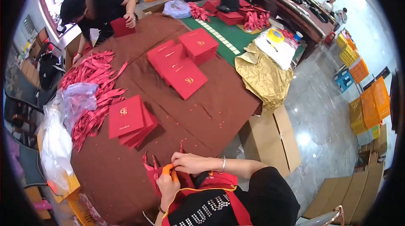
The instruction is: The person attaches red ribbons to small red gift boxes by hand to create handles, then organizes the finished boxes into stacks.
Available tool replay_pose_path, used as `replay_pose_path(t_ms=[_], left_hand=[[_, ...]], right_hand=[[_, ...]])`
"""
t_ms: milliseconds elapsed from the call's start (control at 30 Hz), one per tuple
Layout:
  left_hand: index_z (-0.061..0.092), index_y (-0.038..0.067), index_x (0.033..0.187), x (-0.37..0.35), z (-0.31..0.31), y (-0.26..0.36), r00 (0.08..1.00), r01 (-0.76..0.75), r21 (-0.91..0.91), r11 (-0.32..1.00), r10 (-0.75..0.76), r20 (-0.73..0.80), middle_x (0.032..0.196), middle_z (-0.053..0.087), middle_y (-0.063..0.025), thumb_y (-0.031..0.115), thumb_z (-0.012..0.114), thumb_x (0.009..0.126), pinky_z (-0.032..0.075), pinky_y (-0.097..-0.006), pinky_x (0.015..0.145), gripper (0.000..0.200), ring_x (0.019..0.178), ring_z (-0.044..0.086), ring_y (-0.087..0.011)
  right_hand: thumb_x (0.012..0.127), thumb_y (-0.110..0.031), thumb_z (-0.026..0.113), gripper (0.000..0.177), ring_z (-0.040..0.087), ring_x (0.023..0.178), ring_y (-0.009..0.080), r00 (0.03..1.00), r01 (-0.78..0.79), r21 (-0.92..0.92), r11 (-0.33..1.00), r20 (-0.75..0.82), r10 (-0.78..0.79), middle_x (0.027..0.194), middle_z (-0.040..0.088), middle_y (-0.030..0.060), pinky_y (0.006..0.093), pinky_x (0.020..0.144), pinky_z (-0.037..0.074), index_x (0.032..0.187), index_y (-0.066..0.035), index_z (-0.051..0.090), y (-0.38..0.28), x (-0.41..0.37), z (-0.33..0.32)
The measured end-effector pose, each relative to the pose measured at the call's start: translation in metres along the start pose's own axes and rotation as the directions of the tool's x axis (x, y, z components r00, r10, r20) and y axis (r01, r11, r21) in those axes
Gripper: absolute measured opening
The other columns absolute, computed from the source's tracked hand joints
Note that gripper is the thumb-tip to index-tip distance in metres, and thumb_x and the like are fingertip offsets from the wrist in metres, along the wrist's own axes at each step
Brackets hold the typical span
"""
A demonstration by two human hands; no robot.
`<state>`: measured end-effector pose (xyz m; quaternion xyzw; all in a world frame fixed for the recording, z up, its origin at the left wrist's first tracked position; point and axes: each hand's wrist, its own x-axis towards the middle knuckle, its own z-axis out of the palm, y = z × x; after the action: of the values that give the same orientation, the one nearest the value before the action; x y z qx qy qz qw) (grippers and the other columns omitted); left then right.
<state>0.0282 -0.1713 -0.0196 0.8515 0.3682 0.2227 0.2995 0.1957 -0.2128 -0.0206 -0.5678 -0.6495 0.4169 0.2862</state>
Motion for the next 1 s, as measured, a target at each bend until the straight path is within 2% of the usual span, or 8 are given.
replay_pose_path(t_ms=[333,400,467,567,700,867,933,1000], left_hand=[[0.057,0.004,0.097,-0.005,0.002,-0.012,0.998,0.042,-0.057,0.997,-0.044,-0.038,0.074,0.064,-0.0143,0.004,0.060,0.080,0.048,-0.0361,0.058,0.017,0.065,0.063,-0.0286],[0.055,0.004,0.107,-0.005,0.002,-0.016,0.999,-0.032,-0.065,0.997,0.029,-0.044,0.074,0.064,-0.0134,0.003,0.060,0.081,0.047,-0.0356,0.057,0.027,0.064,0.062,-0.0278],[0.050,0.005,0.121,-0.005,-0.007,-0.005,0.986,0.164,-0.233,0.959,-0.153,0.063,0.073,0.063,-0.0119,0.001,0.060,0.080,0.046,-0.0342,0.056,0.043,0.062,0.061,-0.0258],[0.042,0.006,0.132,-0.007,-0.013,-0.031,0.993,-0.023,-0.164,0.986,0.042,0.112,0.072,0.063,-0.0104,-0.001,0.061,0.079,0.046,-0.0327,0.055,0.057,0.061,0.060,-0.0231],[0.042,0.007,0.132,-0.005,-0.030,-0.016,0.984,0.094,-0.100,0.991,-0.076,0.164,0.070,0.062,-0.0090,-0.002,0.063,0.078,0.046,-0.0319,0.055,0.059,0.059,0.059,-0.0219],[0.054,0.006,0.122,0.002,-0.037,-0.003,0.986,-0.002,0.177,0.984,-0.028,0.165,0.064,0.057,-0.0086,0.003,0.066,0.077,0.044,-0.0320,0.053,0.047,0.055,0.055,-0.0218],[0.061,0.003,0.110,0.008,-0.049,0.002,0.987,0.081,-0.012,0.997,-0.078,0.140,0.072,0.059,-0.0108,0.007,0.069,0.075,0.046,-0.0345,0.054,0.035,0.063,0.057,-0.0245],[0.065,0.005,0.097,0.022,-0.058,0.005,0.971,-0.218,0.151,0.964,0.230,-0.066,0.089,0.061,-0.0114,0.002,0.064,0.077,0.046,-0.0349,0.071,0.021,0.079,0.057,-0.0278]], right_hand=[[0.082,-0.009,0.053,0.017,0.057,0.084,0.0343,0.995,0.059,0.080,0.995,-0.089,-0.052,0.107,0.048,0.0133,0.0423,0.072,0.046,0.094,0.002,0.057,-0.007,-0.001,0.008],[0.081,-0.008,0.052,0.016,0.057,0.083,0.0346,0.997,0.044,0.071,0.997,-0.061,-0.040,0.107,0.048,0.0135,0.0426,0.072,0.046,0.092,0.003,0.057,-0.009,-0.002,0.008],[0.081,-0.008,0.053,0.016,0.057,0.082,0.0346,0.995,0.055,0.086,0.995,-0.090,-0.047,0.106,0.047,0.0139,0.0430,0.071,0.046,0.091,0.003,0.057,-0.003,-0.001,0.013],[0.080,-0.008,0.054,0.014,0.057,0.082,0.0345,0.994,0.070,0.059,0.996,-0.085,-0.065,0.105,0.047,0.0143,0.0431,0.071,0.047,0.089,0.003,0.057,-0.002,0.003,0.013],[0.080,-0.009,0.055,0.016,0.057,0.082,0.0346,0.989,0.144,0.018,0.989,-0.042,-0.143,0.107,0.046,0.0144,0.0431,0.071,0.047,0.093,0.000,0.056,-0.006,0.005,0.016],[0.080,-0.011,0.055,0.017,0.056,0.084,0.0346,0.987,0.144,-0.033,0.989,-0.065,-0.146,0.108,0.045,0.0149,0.0430,0.072,0.048,0.095,-0.003,0.056,-0.007,0.005,0.019],[0.081,-0.013,0.057,0.017,0.055,0.086,0.0338,0.983,0.171,-0.082,0.982,-0.047,-0.176,0.109,0.046,0.0145,0.0412,0.073,0.049,0.096,-0.004,0.057,-0.011,0.001,0.011],[0.080,-0.013,0.057,0.012,0.056,0.086,0.0339,0.959,0.251,-0.177,0.952,-0.086,-0.269,0.108,0.048,0.0146,0.0403,0.073,0.050,0.089,-0.005,0.059,-0.015,0.001,0.011]])
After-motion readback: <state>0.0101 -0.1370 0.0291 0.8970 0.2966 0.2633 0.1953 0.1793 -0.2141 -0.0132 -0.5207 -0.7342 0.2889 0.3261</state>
